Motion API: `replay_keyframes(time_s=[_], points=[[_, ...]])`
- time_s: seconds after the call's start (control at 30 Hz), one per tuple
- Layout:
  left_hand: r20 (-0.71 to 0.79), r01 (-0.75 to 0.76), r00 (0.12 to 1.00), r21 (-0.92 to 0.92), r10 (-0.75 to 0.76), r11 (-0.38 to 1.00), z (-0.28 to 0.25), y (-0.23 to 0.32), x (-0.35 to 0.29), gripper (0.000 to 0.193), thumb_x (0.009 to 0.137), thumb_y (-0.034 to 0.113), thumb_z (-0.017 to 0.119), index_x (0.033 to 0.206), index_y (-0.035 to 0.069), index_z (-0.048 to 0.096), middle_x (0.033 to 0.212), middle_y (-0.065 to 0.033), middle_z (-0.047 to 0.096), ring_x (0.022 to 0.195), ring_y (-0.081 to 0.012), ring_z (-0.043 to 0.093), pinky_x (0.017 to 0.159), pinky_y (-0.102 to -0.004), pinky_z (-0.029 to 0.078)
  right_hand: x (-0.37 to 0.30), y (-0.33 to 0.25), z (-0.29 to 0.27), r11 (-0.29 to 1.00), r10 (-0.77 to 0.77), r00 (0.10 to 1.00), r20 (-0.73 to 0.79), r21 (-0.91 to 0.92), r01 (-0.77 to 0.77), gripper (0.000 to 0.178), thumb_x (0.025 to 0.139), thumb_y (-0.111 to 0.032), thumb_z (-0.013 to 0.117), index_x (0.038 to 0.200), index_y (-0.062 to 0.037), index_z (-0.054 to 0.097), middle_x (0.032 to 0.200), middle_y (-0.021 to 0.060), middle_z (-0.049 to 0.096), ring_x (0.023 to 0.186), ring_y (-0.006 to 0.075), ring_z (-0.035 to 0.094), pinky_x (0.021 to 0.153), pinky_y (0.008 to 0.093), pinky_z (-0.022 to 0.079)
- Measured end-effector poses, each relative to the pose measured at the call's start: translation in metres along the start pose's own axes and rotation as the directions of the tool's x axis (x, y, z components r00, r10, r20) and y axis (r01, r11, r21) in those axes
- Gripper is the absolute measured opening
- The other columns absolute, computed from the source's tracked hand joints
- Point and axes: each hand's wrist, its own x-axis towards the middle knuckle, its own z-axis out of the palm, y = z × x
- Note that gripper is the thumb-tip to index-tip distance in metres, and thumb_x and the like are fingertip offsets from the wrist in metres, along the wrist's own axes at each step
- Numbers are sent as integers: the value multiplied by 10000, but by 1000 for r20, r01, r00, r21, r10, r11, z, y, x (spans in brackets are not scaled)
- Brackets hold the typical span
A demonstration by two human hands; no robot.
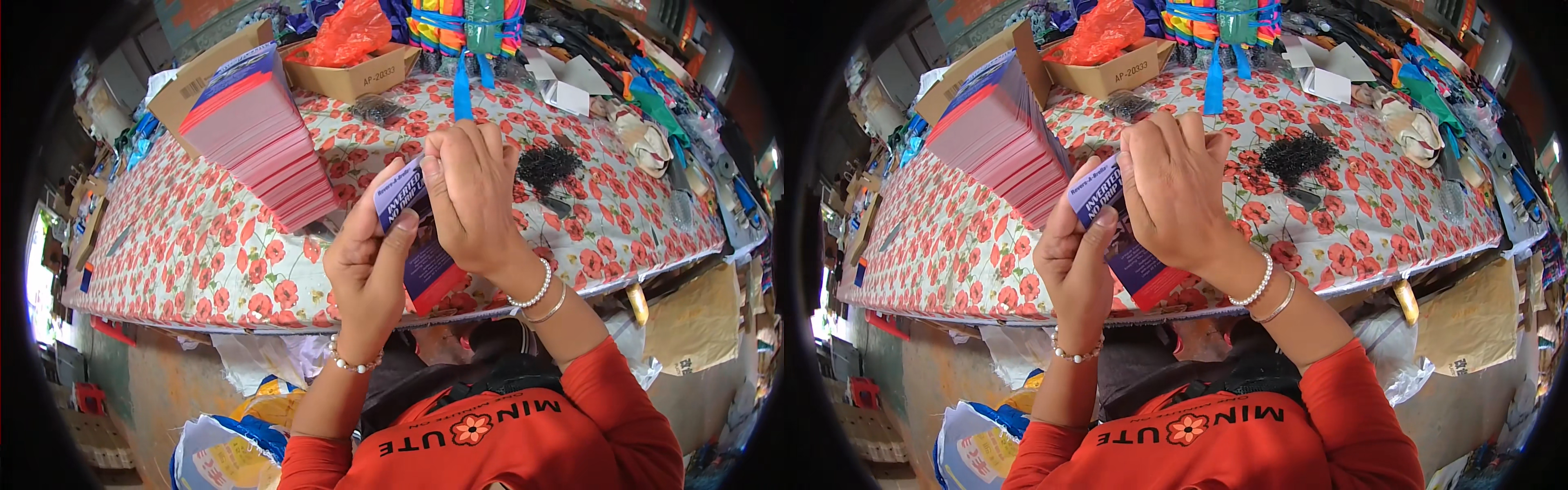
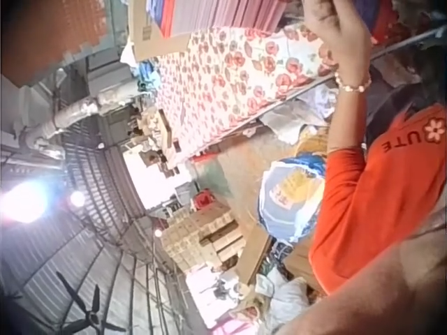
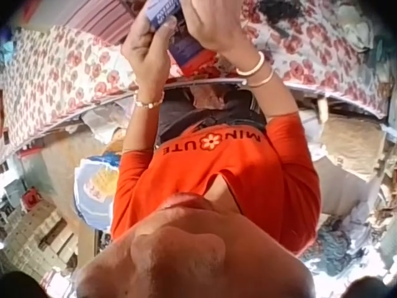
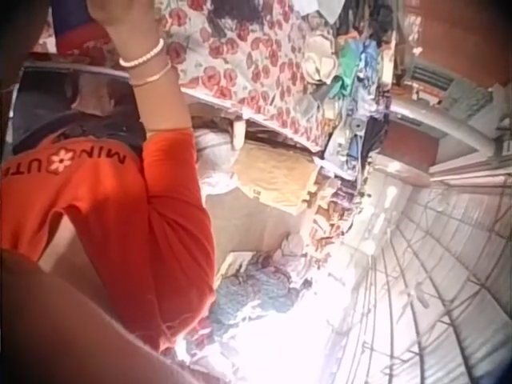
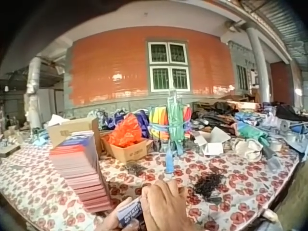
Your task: Packaging small items into blue and red plastic packets at a table.
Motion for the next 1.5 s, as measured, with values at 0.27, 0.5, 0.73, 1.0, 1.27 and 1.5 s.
replay_keyframes(time_s=[0.27, 0.5, 0.73, 1.0, 1.27, 1.5], points=[[12, -111, 994, 218, 111, 970, 0, -10, 0, 466, 816, -80, 538, 1277, -28, 498, 1188, -123, 601, 949, -130, 581, 828, -222, 455, 2, 1, 6, 999, 33, 999, -18, -8, -33, 136, 893, -135, 421, 958, -39, 493, 894, 91, 495, 790, 232, 386, 763, 350, 274], [136, -110, 985, 39, 104, 993, -9, 2, 8, 359, 833, -61, 537, 1190, -30, 568, 1067, -96, 642, 828, -110, 568, 741, -211, 447, -3, -12, 4, 923, 124, 991, -48, 372, -97, 83, 881, -120, 446, 917, -52, 478, 819, 64, 446, 776, 212, 359, 729, 345, 279], [-21, -207, 978, -85, 206, 975, 7, -22, 14, 208, 887, 0, 529, 1084, -9, 597, 1044, -76, 623, 739, -84, 516, 698, -208, 433, -14, -21, -8, 737, 264, 957, 122, 614, -282, 93, 913, -125, 419, 905, -45, 466, 823, 47, 448, 769, 185, 374, 740, 318, 303], [-99, -135, 989, -374, 105, 918, 19, -11, 20, 116, 921, 57, 517, 1022, 12, 551, 987, -64, 591, 771, -88, 495, 710, -203, 413, -3, -21, -27, 625, 273, 892, 359, 639, -448, 95, 914, -123, 422, 911, -42, 471, 850, 45, 462, 774, 171, 391, 728, 307, 305], [38, 18, 999, -575, 5, 818, 10, -7, 28, 96, 938, 77, 480, 1002, 26, 531, 915, -38, 560, 746, -67, 453, 683, -191, 390, 3, -13, -36, 978, 39, 946, 323, 181, -102, 115, 907, -151, 441, 940, -45, 470, 892, 70, 459, 765, 193, 404, 781, 314, 316], [203, -49, 976, -167, 83, 985, -3, 2, 22, 85, 937, 76, 483, 997, 33, 524, 875, -30, 540, 739, -66, 439, 676, -180, 373, 17, -14, -48, 993, -116, 961, 250, 47, 107, 126, 891, -162, 453, 933, -48, 486, 910, 82, 459, 799, 225, 399, 803, 340, 291]])
